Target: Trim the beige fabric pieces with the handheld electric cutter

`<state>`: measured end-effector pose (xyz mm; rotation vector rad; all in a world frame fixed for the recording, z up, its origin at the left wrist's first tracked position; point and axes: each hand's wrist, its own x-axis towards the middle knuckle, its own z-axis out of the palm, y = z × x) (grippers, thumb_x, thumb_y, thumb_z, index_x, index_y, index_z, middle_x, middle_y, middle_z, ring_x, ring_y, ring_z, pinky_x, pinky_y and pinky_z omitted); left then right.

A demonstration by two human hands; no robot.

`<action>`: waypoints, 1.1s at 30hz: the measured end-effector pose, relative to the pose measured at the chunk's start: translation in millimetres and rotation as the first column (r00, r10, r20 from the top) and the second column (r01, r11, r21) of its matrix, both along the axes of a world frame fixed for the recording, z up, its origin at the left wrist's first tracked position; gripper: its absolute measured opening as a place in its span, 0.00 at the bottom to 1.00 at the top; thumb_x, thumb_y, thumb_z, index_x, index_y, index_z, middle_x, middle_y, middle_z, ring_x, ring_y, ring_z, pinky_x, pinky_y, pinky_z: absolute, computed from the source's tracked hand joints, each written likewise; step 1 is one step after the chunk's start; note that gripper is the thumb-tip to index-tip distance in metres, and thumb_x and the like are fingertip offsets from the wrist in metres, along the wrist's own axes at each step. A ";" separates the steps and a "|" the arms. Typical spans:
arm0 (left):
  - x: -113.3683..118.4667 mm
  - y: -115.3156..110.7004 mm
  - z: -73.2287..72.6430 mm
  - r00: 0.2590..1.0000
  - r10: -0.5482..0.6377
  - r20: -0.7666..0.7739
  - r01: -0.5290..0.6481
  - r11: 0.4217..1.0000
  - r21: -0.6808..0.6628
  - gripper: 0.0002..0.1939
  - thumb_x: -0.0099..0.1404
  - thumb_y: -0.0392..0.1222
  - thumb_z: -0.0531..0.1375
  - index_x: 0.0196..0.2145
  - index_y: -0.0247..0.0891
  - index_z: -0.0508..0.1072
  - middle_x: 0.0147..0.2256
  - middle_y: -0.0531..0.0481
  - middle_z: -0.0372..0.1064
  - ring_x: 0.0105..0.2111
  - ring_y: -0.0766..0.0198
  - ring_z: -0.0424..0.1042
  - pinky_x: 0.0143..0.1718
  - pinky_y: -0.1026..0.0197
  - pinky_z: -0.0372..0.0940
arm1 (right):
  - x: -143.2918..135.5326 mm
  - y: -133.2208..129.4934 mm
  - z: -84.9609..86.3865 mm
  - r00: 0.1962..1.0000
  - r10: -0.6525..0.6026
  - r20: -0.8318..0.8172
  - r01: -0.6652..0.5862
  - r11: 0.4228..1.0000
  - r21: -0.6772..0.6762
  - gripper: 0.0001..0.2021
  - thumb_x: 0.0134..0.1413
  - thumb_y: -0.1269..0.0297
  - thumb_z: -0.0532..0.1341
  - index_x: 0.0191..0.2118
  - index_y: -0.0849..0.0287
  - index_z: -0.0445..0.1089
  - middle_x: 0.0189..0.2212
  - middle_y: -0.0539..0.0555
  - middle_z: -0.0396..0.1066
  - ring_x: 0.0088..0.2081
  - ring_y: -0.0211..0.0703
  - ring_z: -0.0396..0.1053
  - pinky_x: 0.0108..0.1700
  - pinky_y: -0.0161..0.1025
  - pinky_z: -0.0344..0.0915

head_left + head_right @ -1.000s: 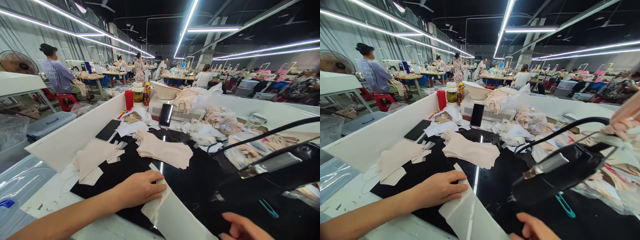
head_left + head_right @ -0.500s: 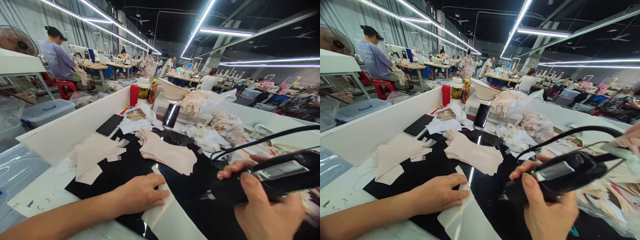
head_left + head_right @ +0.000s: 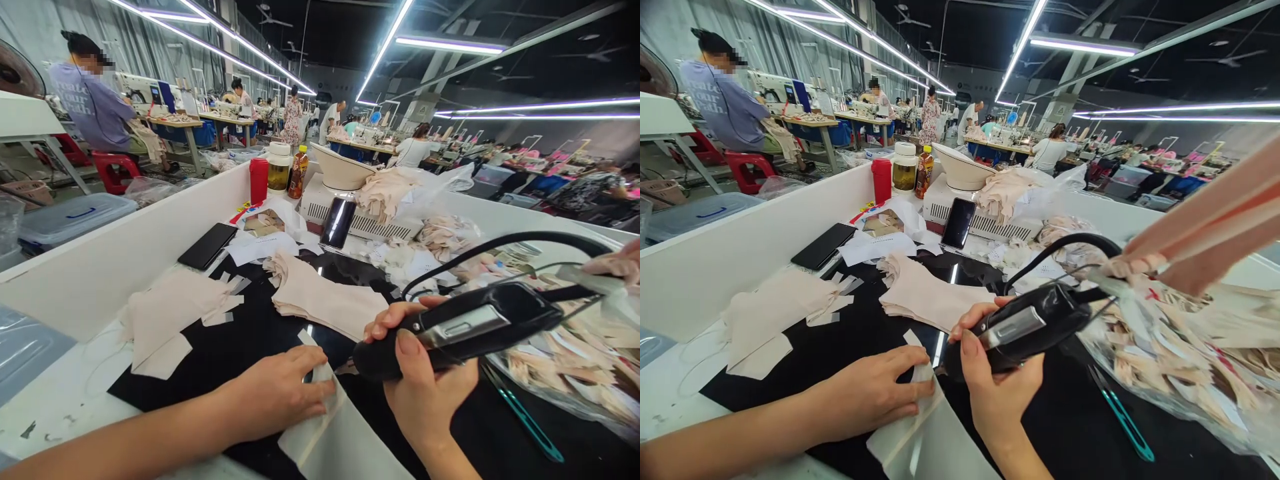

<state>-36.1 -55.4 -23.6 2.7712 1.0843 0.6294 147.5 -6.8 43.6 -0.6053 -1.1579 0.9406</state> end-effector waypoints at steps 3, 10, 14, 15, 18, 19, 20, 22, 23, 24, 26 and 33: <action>-0.7 -0.3 2.1 1.000 -0.003 0.005 0.003 1.000 -0.010 0.16 0.73 0.41 0.65 0.56 0.39 0.72 0.56 0.36 0.69 0.59 0.48 0.71 0.59 0.52 0.72 | -1.7 -0.1 -1.9 1.000 0.017 -0.001 -0.017 1.000 0.011 0.18 0.58 0.61 0.72 0.50 0.49 0.67 0.32 0.47 0.70 0.30 0.39 0.71 0.33 0.41 0.75; -1.5 -1.1 6.2 1.000 -0.010 -0.026 0.010 1.000 -0.018 0.16 0.73 0.41 0.64 0.57 0.40 0.71 0.57 0.36 0.68 0.60 0.48 0.70 0.60 0.52 0.70 | -1.1 -0.7 -2.3 1.000 0.013 -0.009 -0.013 1.000 0.027 0.18 0.59 0.61 0.72 0.51 0.49 0.67 0.32 0.47 0.70 0.30 0.39 0.71 0.32 0.40 0.75; -1.4 -1.3 5.5 1.000 -0.011 -0.024 0.011 1.000 -0.004 0.15 0.74 0.42 0.63 0.56 0.39 0.71 0.57 0.36 0.68 0.60 0.48 0.70 0.61 0.52 0.70 | -1.7 -1.4 -3.1 1.000 0.014 -0.009 -0.014 1.000 0.016 0.19 0.59 0.60 0.72 0.51 0.49 0.66 0.33 0.47 0.70 0.30 0.40 0.71 0.33 0.41 0.75; -1.4 -1.3 5.3 1.000 -0.011 -0.019 0.011 1.000 0.001 0.15 0.75 0.42 0.63 0.56 0.39 0.71 0.57 0.36 0.69 0.60 0.49 0.70 0.60 0.52 0.70 | -2.0 -1.6 -3.4 1.000 0.013 -0.004 -0.013 1.000 0.015 0.19 0.59 0.60 0.72 0.51 0.49 0.66 0.33 0.47 0.70 0.30 0.40 0.71 0.33 0.42 0.75; -1.3 -1.3 4.6 1.000 -0.007 -0.006 0.007 1.000 0.019 0.14 0.75 0.41 0.62 0.56 0.39 0.72 0.56 0.36 0.69 0.59 0.49 0.71 0.60 0.52 0.71 | -3.1 -2.0 -4.3 1.000 0.009 0.007 -0.009 1.000 0.012 0.17 0.60 0.62 0.70 0.51 0.49 0.66 0.33 0.47 0.70 0.30 0.39 0.71 0.33 0.42 0.76; -1.2 -1.3 4.5 1.000 -0.006 -0.004 0.007 1.000 0.023 0.14 0.75 0.42 0.62 0.56 0.39 0.72 0.56 0.35 0.69 0.59 0.49 0.71 0.59 0.52 0.71 | -3.3 -2.0 -4.5 1.000 0.004 0.008 -0.004 1.000 0.009 0.17 0.60 0.63 0.70 0.51 0.49 0.66 0.32 0.47 0.70 0.30 0.39 0.71 0.33 0.42 0.76; -1.1 -1.4 4.4 1.000 -0.006 -0.003 0.006 1.000 0.023 0.14 0.75 0.42 0.62 0.56 0.39 0.72 0.56 0.35 0.70 0.59 0.48 0.71 0.59 0.52 0.71 | -3.5 -2.0 -4.6 1.000 -0.004 0.010 0.004 1.000 0.004 0.16 0.60 0.64 0.70 0.51 0.49 0.66 0.32 0.47 0.70 0.30 0.39 0.71 0.33 0.42 0.76; -1.0 -1.5 4.4 1.000 -0.006 -0.006 0.006 1.000 0.013 0.14 0.74 0.41 0.62 0.56 0.40 0.72 0.56 0.36 0.69 0.59 0.48 0.71 0.59 0.52 0.72 | -3.5 -1.7 -4.5 1.000 -0.019 0.014 0.019 1.000 -0.006 0.16 0.60 0.64 0.70 0.50 0.49 0.66 0.32 0.46 0.70 0.29 0.39 0.72 0.32 0.41 0.76; -1.0 -1.5 4.4 1.000 -0.006 -0.010 0.006 1.000 0.005 0.15 0.74 0.41 0.63 0.56 0.40 0.72 0.57 0.36 0.69 0.60 0.48 0.71 0.59 0.52 0.71 | -3.3 -1.6 -4.2 1.000 -0.022 0.014 0.022 1.000 -0.012 0.17 0.60 0.63 0.70 0.50 0.49 0.66 0.32 0.46 0.70 0.29 0.39 0.72 0.32 0.42 0.76; -1.2 -1.4 4.3 1.000 -0.007 -0.013 0.006 1.000 -0.002 0.15 0.74 0.41 0.63 0.56 0.40 0.72 0.57 0.36 0.69 0.60 0.48 0.70 0.60 0.52 0.71 | -3.0 -1.3 -3.6 1.000 -0.023 0.013 0.023 1.000 -0.016 0.17 0.59 0.62 0.71 0.50 0.49 0.66 0.32 0.46 0.70 0.29 0.39 0.72 0.32 0.42 0.76; -1.9 -1.1 3.9 1.000 -0.004 -0.015 0.004 1.000 -0.003 0.15 0.74 0.40 0.63 0.56 0.40 0.72 0.57 0.36 0.69 0.60 0.49 0.71 0.59 0.52 0.72 | -2.1 -0.7 -1.8 1.000 -0.024 0.002 0.024 1.000 -0.019 0.18 0.58 0.60 0.72 0.50 0.49 0.66 0.32 0.46 0.70 0.29 0.39 0.72 0.33 0.41 0.76; -9.5 0.5 3.4 1.000 0.002 0.029 0.000 0.999 -0.051 0.14 0.76 0.40 0.60 0.57 0.40 0.75 0.58 0.37 0.69 0.58 0.49 0.73 0.55 0.53 0.74 | 9.7 1.9 6.1 0.995 -0.103 0.002 0.103 0.994 -0.033 0.21 0.54 0.59 0.75 0.49 0.50 0.66 0.32 0.46 0.72 0.28 0.39 0.73 0.33 0.41 0.74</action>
